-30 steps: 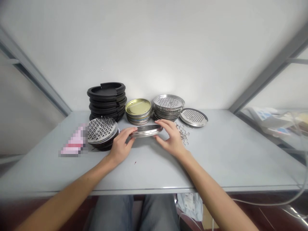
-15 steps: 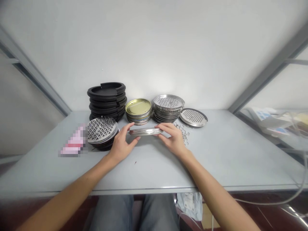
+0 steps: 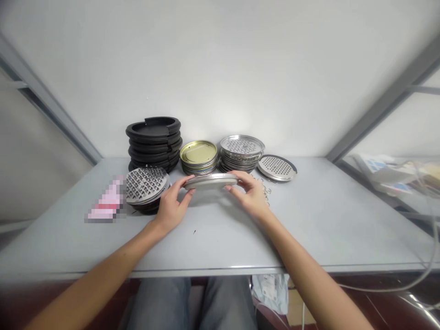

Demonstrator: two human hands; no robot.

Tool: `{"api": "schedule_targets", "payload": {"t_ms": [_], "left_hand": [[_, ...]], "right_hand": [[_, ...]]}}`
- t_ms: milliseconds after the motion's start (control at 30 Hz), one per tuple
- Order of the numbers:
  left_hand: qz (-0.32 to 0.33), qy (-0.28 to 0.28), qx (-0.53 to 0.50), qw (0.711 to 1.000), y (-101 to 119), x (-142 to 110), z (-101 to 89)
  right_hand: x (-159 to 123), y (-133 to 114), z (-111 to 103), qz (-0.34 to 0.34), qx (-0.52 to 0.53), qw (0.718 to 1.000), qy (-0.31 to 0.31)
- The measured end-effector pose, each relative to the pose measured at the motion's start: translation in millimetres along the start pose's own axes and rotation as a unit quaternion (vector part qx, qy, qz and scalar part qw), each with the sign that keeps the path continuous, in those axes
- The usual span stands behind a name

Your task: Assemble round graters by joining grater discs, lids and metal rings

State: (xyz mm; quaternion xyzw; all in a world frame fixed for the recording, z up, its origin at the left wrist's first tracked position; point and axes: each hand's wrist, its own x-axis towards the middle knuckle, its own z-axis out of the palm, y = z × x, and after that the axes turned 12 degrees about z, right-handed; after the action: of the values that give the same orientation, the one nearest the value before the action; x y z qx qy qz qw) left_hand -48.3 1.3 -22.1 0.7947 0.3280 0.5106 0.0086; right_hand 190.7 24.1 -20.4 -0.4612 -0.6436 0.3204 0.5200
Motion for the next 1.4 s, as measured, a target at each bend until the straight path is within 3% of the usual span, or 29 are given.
{"api": "schedule_targets", "payload": {"t_ms": [200,400,633,933,1167,1400], "left_hand": [[0.038,0.003,0.002,0.999,1.1,-3.6,0.6],[0.063,-0.002,0.003,0.998,0.5,-3.0,-2.6],[0.095,-0.037,0.001,0.995,-0.6,-5.0,1.2],[0.016,-0.074,-0.004,0.997,-1.8,-1.4,0.8],[0.018,-0.105,-0.028,0.994,-0.2,-2.0,0.8],[-0.015,-0.140,-0.043,0.989,0.8,-1.7,0.4]], "right_hand": [[1.3,-4.1,-2.6,-0.068,-0.146,0.987,0.006],[-2.6,-10.7,-0.9,-0.134,-0.167,0.977,0.004],[-5.1,-5.5,0.1,-0.163,-0.179,0.970,-0.009],[-3.8,3.6,-1.0,-0.182,-0.183,0.966,-0.005],[-4.2,2.5,1.6,-0.197,-0.205,0.959,0.010],[-5.0,-1.6,4.3,-0.217,-0.273,0.932,-0.097]]}}
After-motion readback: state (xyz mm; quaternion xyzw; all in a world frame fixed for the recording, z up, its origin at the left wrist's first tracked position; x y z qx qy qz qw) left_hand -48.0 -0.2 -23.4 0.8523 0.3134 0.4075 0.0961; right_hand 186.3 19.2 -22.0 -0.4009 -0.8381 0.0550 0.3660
